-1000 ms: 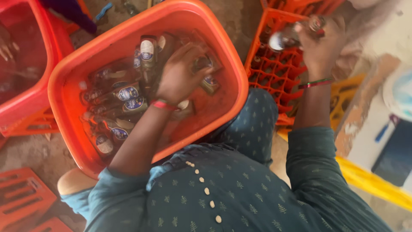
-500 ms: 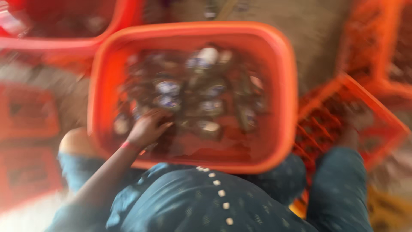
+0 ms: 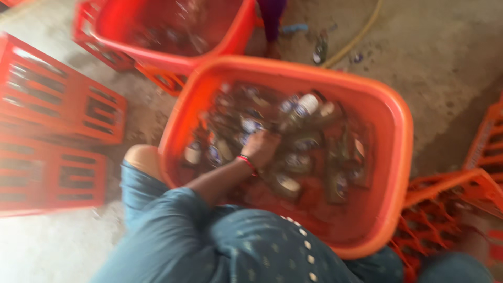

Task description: The person sits cross-legged on the floor and washes glass bottles by hand in a red tub filled with water. They pick up each bottle, rinse it, and place it into an adjacent red crate.

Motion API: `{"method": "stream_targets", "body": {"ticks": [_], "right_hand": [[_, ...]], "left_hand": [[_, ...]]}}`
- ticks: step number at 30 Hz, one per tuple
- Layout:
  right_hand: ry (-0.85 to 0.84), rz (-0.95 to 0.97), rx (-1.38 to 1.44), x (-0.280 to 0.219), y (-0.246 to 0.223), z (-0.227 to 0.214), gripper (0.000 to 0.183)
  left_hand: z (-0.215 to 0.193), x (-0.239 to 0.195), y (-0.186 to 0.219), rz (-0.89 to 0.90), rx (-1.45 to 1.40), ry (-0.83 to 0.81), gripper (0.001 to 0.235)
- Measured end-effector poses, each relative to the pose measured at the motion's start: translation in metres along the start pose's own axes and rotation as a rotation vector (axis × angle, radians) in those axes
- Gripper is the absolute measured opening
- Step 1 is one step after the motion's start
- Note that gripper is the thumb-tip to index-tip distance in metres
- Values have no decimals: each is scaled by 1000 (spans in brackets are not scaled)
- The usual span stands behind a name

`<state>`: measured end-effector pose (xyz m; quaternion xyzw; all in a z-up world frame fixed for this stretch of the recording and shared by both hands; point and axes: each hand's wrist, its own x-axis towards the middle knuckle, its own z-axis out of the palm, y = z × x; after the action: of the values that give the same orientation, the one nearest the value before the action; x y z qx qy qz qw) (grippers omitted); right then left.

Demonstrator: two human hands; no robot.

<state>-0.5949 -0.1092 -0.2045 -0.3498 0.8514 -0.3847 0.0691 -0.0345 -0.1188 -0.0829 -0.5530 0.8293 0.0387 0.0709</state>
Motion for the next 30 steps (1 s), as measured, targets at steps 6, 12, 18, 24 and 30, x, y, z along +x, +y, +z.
{"method": "stream_targets", "body": {"ticks": [6, 12, 18, 24, 30], "right_hand": [[-28, 63, 343, -34, -14, -76, 33], [-394, 53, 875, -81, -73, -139, 33], [-491, -148, 821, -135, -155, -151, 23], [-743, -273, 759, -193, -238, -141, 29], [-815, -160, 761, -233, -286, -95, 30]], "left_hand": [[42, 30, 11, 171, 377, 233, 37], [17, 34, 19, 253, 482, -75, 73], [29, 42, 36, -24, -69, -16, 84], [25, 26, 29, 74, 92, -63, 74], [54, 30, 17, -73, -153, -69, 65]]}}
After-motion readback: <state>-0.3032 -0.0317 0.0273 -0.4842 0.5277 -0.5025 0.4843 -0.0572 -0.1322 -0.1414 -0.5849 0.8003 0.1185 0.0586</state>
